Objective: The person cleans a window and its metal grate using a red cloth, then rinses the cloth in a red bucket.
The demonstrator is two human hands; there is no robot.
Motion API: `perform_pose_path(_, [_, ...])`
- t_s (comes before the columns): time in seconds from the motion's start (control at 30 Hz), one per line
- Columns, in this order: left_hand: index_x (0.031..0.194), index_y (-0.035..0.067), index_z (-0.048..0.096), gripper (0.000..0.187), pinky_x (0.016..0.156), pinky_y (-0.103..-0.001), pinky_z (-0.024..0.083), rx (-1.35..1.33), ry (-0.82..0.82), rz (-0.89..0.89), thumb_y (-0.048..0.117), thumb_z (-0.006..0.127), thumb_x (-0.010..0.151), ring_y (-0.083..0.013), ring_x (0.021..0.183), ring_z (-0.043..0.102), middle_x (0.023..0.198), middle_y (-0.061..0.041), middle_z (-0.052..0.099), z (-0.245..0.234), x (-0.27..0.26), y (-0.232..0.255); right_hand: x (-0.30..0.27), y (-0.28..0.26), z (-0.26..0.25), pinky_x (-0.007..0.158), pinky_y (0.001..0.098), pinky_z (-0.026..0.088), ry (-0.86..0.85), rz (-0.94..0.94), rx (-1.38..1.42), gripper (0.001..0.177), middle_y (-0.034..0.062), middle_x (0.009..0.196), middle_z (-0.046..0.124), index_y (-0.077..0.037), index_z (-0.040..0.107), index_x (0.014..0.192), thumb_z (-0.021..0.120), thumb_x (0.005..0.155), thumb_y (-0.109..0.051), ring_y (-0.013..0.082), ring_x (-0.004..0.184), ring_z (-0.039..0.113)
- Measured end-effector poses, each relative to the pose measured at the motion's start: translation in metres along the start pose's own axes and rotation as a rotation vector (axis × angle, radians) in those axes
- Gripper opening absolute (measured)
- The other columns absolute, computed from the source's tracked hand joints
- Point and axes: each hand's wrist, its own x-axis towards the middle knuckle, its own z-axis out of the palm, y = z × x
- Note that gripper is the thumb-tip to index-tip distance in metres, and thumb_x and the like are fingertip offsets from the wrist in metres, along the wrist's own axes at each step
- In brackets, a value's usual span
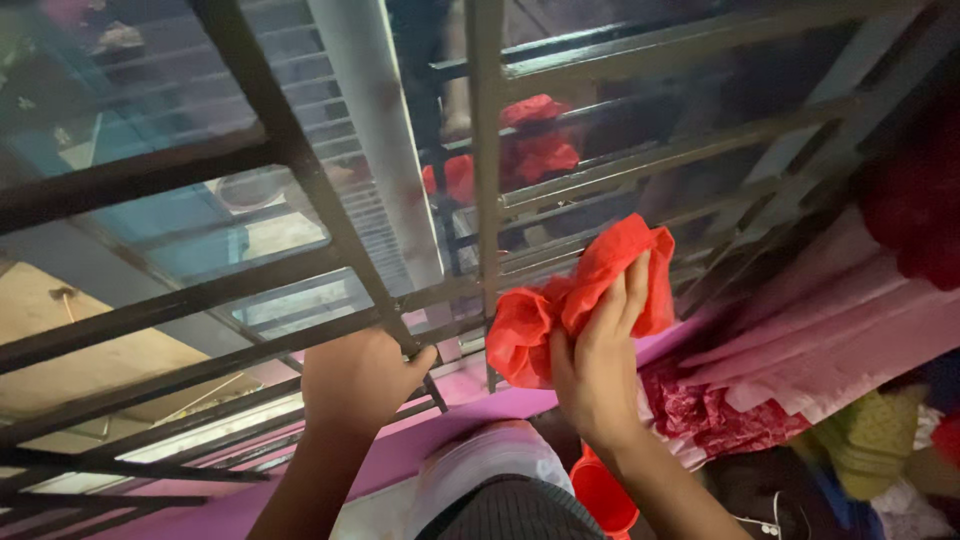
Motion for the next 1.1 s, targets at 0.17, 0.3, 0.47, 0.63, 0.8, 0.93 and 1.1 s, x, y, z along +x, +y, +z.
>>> perform_pose_path(0.17, [0.065,0.013,0.079,0.042,0.054,-0.043,0.05,-0.001,0.045,0.045,0.052,0.07,0.078,-0.0337,0.053,0.064,0.057,-0.01,0.067,-0.002,0.001,0.001,-0.003,0.005,0.003,0.098,0.0517,0.049,-0.188,0.092,-0.061,0.088,0.0292,0.164,0.017,0.001,0.022,0.153,0.062,0.074,0.006,0.054,0.132,0.045])
perform_pose_path(0.3, [0.068,0.013,0.079,0.048,0.055,-0.042,0.051,0.039,-0.088,-0.048,0.058,0.069,0.08,-0.0325,0.056,0.065,0.059,-0.011,0.067,-0.001,0.003,0.002,-0.002,-0.018,0.014,0.091,0.0513,0.052,-0.453,0.065,0.014,0.081,0.0227,0.16,0.029,-0.004,0.032,0.148,0.062,0.073,0.005,0.0497,0.122,0.054])
perform_pose_path(0.47, [0.068,0.014,0.08,0.043,0.056,-0.043,0.051,-0.007,0.014,0.02,0.055,0.07,0.078,-0.0334,0.055,0.065,0.059,-0.011,0.068,-0.004,0.001,0.004,0.007,-0.019,0.008,0.084,0.0515,0.055,-0.621,0.056,-0.165,0.077,0.0102,0.16,0.035,-0.01,0.033,0.152,0.058,0.08,0.0,0.0408,0.109,0.064])
perform_pose_path(0.63, [0.067,0.013,0.079,0.044,0.054,-0.043,0.051,-0.002,0.007,0.029,0.054,0.069,0.08,-0.0333,0.056,0.065,0.061,-0.01,0.068,-0.002,0.001,0.001,0.024,0.05,-0.018,0.072,0.0512,0.058,-0.394,-0.021,-0.382,0.062,0.0075,0.151,0.047,-0.014,0.043,0.143,0.056,0.083,-0.005,0.0391,0.103,0.068])
perform_pose_path(0.8, [0.068,0.014,0.079,0.04,0.052,-0.044,0.05,-0.037,-0.004,0.025,0.052,0.069,0.078,-0.0327,0.052,0.064,0.058,-0.01,0.068,-0.003,0.001,0.002,0.049,0.11,-0.069,0.078,0.0558,0.055,-0.199,0.185,-0.505,0.059,0.006,0.156,0.046,-0.012,0.044,0.143,0.058,0.086,-0.004,0.0446,0.099,0.067])
perform_pose_path(0.93, [0.067,0.01,0.076,0.053,0.056,-0.04,0.052,0.071,-0.127,-0.049,0.06,0.067,0.083,-0.0296,0.054,0.065,0.058,-0.01,0.068,-0.005,0.002,0.005,0.049,0.116,-0.06,0.08,0.0538,0.056,0.004,-0.024,-0.378,0.06,0.0158,0.153,0.042,-0.005,0.042,0.142,0.062,0.085,-0.002,0.0492,0.116,0.061])
perform_pose_path(1.1, [0.069,0.013,0.079,0.043,0.058,-0.043,0.051,-0.022,-0.026,-0.013,0.054,0.071,0.077,-0.0324,0.056,0.065,0.058,-0.01,0.068,-0.002,0.001,0.003,0.028,0.073,-0.024,0.077,0.0508,0.058,-0.106,0.092,-0.253,0.064,0.0177,0.157,0.038,-0.004,0.04,0.142,0.059,0.081,0.004,0.0466,0.115,0.061])
